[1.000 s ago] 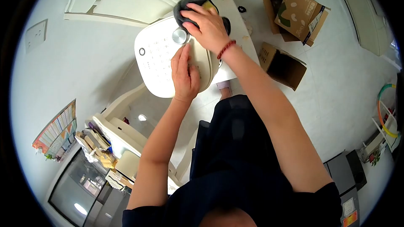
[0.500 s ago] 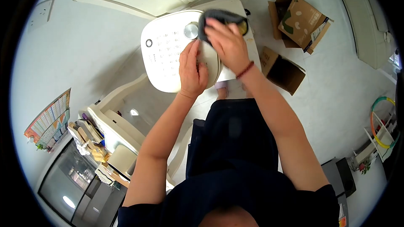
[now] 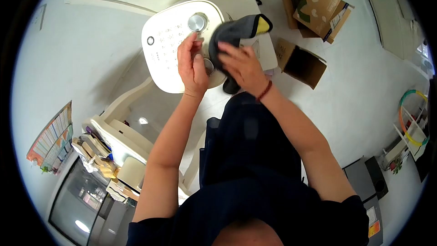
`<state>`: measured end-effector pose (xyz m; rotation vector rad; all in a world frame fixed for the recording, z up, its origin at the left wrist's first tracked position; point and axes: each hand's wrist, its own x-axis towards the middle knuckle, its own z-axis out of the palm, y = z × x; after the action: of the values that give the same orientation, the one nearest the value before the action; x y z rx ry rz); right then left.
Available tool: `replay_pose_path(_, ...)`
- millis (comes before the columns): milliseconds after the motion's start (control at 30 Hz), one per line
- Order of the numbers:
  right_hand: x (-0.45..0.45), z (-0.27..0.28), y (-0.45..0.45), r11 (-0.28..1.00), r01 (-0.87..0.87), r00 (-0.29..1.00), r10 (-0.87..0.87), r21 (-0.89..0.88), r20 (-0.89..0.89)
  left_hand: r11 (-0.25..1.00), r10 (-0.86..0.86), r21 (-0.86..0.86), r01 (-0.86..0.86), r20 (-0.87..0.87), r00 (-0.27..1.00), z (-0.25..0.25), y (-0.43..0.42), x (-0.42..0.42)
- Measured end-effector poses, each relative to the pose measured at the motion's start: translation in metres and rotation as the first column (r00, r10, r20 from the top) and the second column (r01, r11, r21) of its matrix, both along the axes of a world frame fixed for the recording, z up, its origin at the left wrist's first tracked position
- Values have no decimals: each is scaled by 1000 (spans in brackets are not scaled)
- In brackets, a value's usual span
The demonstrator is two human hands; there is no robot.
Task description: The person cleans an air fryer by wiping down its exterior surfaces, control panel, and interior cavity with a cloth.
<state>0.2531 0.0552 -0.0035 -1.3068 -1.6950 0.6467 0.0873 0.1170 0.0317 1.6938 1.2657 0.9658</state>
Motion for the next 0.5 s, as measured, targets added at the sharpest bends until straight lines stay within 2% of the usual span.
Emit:
replay_pose_path(100,-8,-13,40,949,305,935,-315,-86,-165,1000,-1,3,1,-8,1000,-1,-2,1)
replay_pose_path(167,-20,-23,41,887,368,821,-451,-280,-350,1000,-2,31,2,-15,1000,-2,0,2)
replay_pose_path(200,-25,-40,36,865,326,799,-468,-382,-378,1000,-8,23,9,-18,1000,-3,1,1)
replay_pose_path(233,-33,-45,26,839,425,773,-532,-340,-346,1000,-15,16,15,-46,999,-1,0,1)
replay_pose_path(300,-34,-54,8,866,270,678,-482,-421,-555,1000,-3,-6,2,-87,996,-1,1,2)
replay_pose_path(367,-40,-33,-12,824,473,672,-566,-310,-478,996,6,-85,-8,-22,1000,-5,5,-2)
replay_pose_path(433,-43,-30,-35,841,328,666,-529,-430,-526,997,-75,-44,69,-154,985,2,9,-3)
replay_pose_path(500,-48,-32,-54,851,195,699,-470,-488,-539,986,-159,-7,169,-378,912,16,13,1)
